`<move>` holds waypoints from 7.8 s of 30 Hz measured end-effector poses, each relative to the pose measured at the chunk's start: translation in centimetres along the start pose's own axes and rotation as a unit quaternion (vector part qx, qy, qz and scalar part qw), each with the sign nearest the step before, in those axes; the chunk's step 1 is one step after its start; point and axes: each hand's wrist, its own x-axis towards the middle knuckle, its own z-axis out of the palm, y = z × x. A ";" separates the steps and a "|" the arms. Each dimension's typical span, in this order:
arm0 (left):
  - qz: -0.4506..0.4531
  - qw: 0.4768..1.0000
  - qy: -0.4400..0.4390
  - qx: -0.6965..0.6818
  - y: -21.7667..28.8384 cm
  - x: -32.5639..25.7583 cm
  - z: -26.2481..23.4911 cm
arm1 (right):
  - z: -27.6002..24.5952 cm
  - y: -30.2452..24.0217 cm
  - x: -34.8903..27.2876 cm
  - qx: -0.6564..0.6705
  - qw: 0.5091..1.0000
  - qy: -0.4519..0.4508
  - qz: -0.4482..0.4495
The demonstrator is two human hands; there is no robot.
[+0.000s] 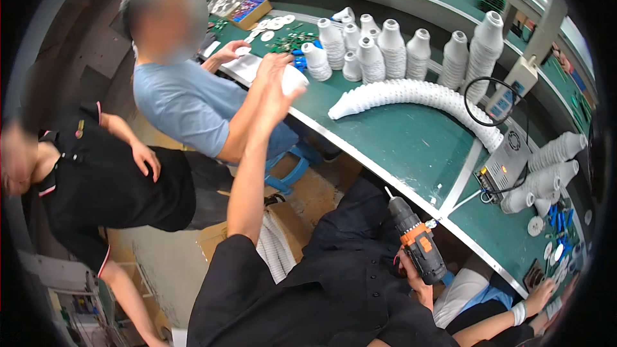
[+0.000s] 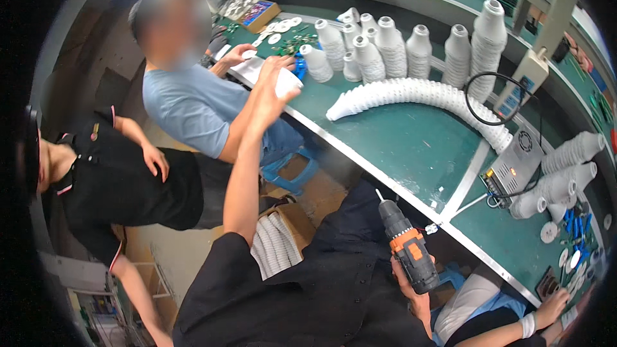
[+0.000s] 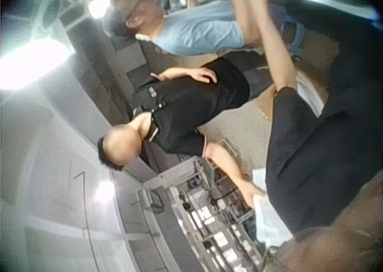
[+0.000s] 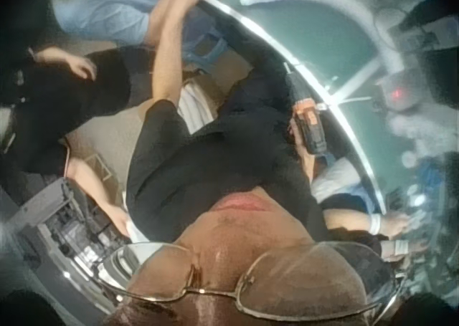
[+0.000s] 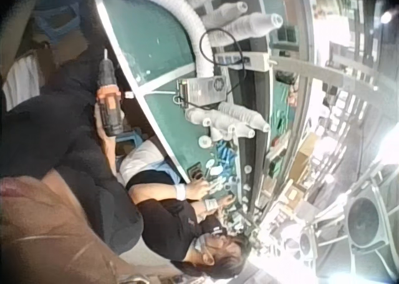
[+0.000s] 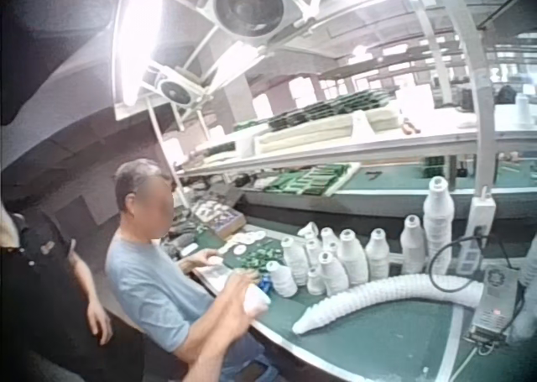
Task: Assembling plastic components of a light fixture using a power drill on a factory assembly line.
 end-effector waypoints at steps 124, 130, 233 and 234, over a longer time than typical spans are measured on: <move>-0.469 0.556 0.009 -0.686 26.2 -11.8 6.8 | -0.6 -3.0 -0.1 -0.188 0.965 -0.087 -0.164; -0.434 0.556 0.044 -0.708 26.9 -11.6 6.7 | -0.5 -3.0 -0.8 -0.178 0.958 -0.069 -0.214; -0.388 0.594 0.054 -0.702 26.3 -11.9 5.7 | 1.1 -3.6 -1.7 -0.119 0.983 -0.046 -0.129; -0.388 0.594 0.054 -0.703 26.3 -11.9 5.7 | 1.1 -3.6 -1.7 -0.120 0.983 -0.046 -0.129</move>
